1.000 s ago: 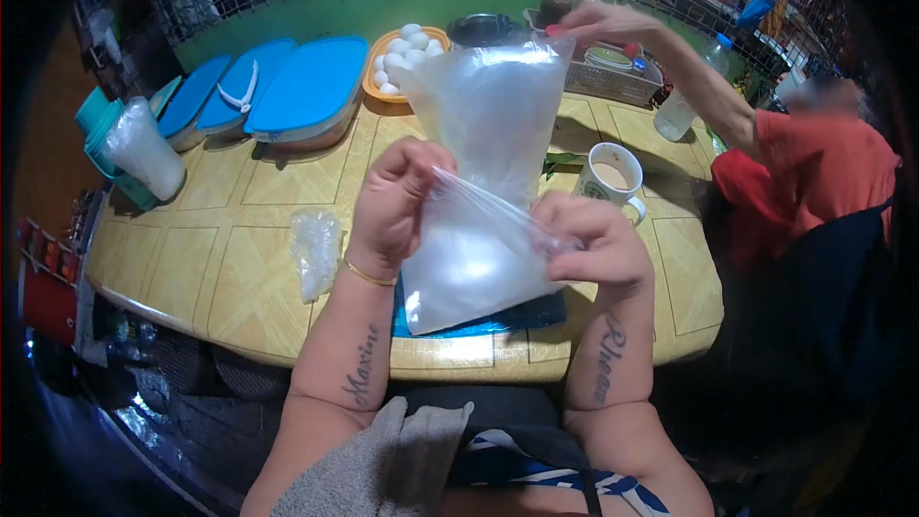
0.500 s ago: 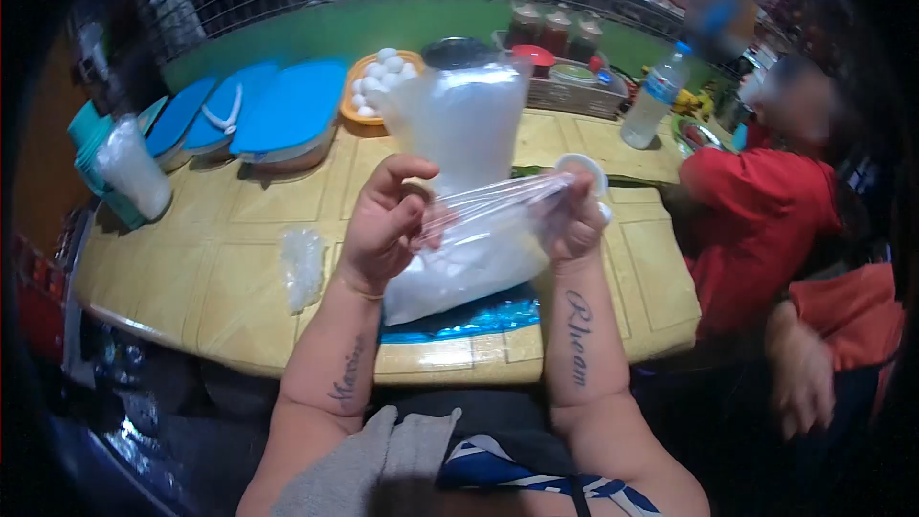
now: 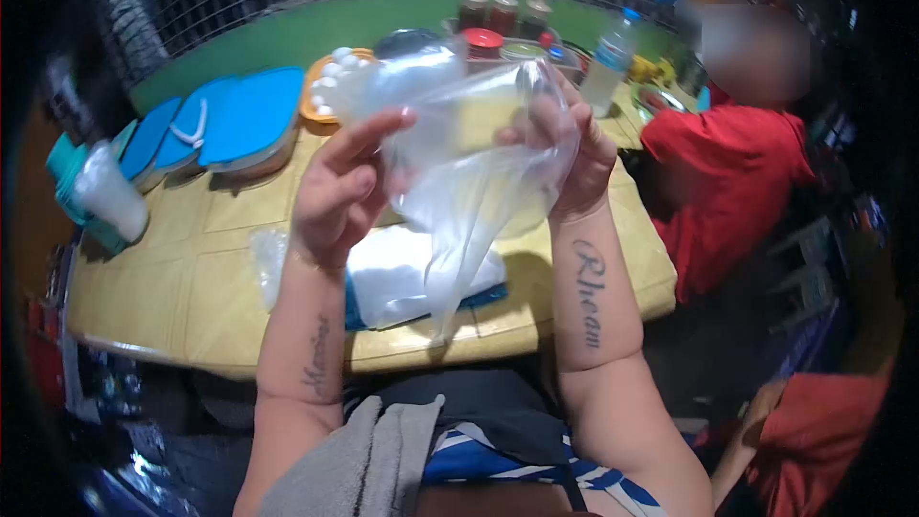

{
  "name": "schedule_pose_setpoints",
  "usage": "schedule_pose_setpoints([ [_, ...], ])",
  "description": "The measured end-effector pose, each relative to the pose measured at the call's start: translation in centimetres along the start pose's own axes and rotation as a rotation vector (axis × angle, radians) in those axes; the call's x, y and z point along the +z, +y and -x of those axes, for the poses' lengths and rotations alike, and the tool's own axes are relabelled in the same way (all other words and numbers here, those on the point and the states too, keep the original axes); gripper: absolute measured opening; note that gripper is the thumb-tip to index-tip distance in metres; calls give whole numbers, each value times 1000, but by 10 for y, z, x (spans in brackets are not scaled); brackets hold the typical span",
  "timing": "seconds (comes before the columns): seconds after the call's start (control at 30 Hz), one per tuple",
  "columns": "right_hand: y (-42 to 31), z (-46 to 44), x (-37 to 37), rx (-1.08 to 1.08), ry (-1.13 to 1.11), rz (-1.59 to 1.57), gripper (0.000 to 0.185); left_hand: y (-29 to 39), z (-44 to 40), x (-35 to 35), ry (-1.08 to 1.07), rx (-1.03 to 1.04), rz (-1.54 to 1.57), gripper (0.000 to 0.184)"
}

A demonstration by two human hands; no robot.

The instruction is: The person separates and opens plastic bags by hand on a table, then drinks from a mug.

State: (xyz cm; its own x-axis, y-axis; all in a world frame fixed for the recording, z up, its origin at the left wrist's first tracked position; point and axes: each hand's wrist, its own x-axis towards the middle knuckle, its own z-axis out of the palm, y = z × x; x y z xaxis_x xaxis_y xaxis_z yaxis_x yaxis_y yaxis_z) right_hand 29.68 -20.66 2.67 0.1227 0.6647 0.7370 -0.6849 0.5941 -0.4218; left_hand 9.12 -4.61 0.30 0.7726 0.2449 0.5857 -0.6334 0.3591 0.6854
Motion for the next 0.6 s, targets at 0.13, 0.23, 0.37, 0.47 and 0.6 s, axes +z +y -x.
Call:
schedule_pose_setpoints([
  [0.13,10,-47,1,43,414,-2,40,12,-35,-13,49,92,188,68],
  [0.23,12,-79,-27,37,440,12,35,21,-49,-26,27,44,318,65],
  [0.37,9,-89,-45,108,438,-128,32,18,-50,-36,119,-33,291,66],
  [0.47,15,-67,-75,193,384,-330,44,4,-44,-42,124,-53,337,65],
  [0.6,37,-22,-91,207,513,-487,44,-21,-22,-77,225,-134,390,60],
])
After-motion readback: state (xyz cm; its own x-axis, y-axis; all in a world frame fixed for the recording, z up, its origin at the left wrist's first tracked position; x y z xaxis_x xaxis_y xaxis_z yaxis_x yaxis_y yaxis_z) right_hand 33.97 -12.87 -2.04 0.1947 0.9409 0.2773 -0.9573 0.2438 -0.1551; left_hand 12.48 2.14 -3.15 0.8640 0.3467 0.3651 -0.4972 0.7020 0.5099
